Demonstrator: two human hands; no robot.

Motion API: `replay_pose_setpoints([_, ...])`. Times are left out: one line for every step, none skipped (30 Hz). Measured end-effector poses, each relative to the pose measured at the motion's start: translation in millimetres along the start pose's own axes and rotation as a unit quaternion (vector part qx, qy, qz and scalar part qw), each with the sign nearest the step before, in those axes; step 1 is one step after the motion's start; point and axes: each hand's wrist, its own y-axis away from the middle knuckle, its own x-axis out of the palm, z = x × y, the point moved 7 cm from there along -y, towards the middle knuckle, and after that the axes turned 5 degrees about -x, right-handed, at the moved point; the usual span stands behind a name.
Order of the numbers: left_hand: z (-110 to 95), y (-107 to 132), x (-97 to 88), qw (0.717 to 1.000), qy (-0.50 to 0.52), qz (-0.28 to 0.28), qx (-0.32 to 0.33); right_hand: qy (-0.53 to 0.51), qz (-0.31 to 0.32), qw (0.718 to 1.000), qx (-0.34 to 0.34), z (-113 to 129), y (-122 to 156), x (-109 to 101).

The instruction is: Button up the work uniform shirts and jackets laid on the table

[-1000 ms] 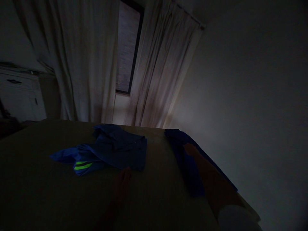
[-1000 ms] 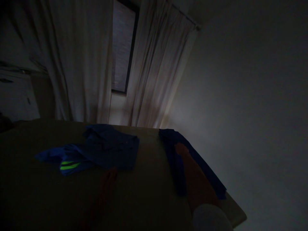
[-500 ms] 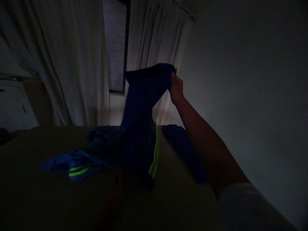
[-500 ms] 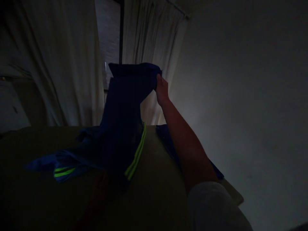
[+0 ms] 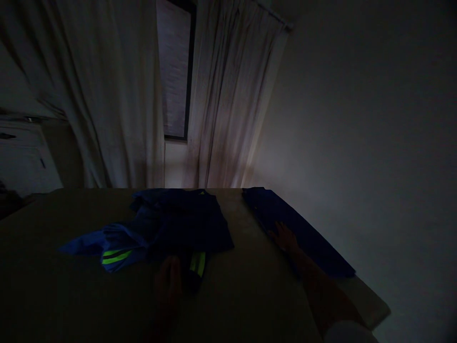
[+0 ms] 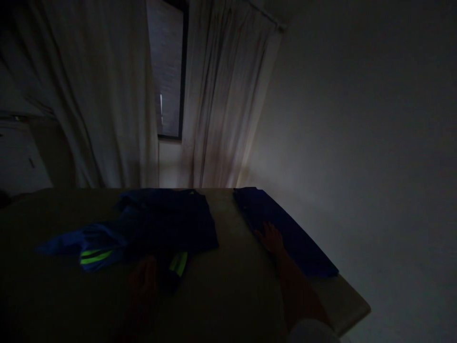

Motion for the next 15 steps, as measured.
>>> replay_pose_setpoints([-9,8,2.7,0.999,-0.002,-0.006,0.048,0.045,0.021,0.998,0.031,-17,6,14])
replay_pose_setpoints([-22,18,8.6,0.993,-0.014,-0.005,0.113,0.079,0.035,0.995,0.048,-29,10,25])
replay_pose_setpoints([-38,28,18.7,0.982,-0.038,0.009,0.183,0.110,0.045,0.991,0.057,-38,11,35])
replay_pose_setpoints([-55,38,32.6,0.965,-0.076,0.033,0.250,0.132,0.050,0.988,0.056,-44,10,42])
replay_pose_setpoints([-71,45,48.9,0.942,-0.123,0.065,0.306,0.143,0.050,0.987,0.050,-48,8,48])
replay_pose_setpoints([-85,48,68.5,0.913,-0.182,0.117,0.345,0.151,0.048,0.986,0.043,-50,6,51])
replay_pose_setpoints([-95,47,84.6,0.884,-0.238,0.150,0.374,0.160,0.047,0.985,0.040,-52,4,53])
replay_pose_setpoints([-102,39,94.1,0.866,-0.287,0.147,0.383,0.165,0.047,0.984,0.038,-53,3,54])
replay_pose_setpoints([-105,26,100.3,0.853,-0.335,0.137,0.376,0.166,0.045,0.984,0.037,-55,2,55])
replay_pose_setpoints([-102,9,103.3,0.843,-0.382,0.127,0.357,0.164,0.043,0.985,0.035,-56,2,55])
replay_pose_setpoints([-94,-9,102.6,0.839,-0.422,0.119,0.321,0.162,0.040,0.985,0.034,-57,2,55])
replay_pose_setpoints([-82,-29,99.1,0.839,-0.453,0.119,0.276,0.159,0.037,0.986,0.033,-58,2,55])
replay_pose_setpoints([-67,-47,93.0,0.843,-0.471,0.124,0.227,0.156,0.035,0.987,0.033,-60,3,56])
replay_pose_setpoints([-53,-63,85.7,0.847,-0.479,0.131,0.188,0.153,0.032,0.987,0.032,-60,3,56])
replay_pose_setpoints([-41,-77,77.4,0.849,-0.483,0.135,0.164,0.149,0.032,0.988,0.034,-61,3,56])
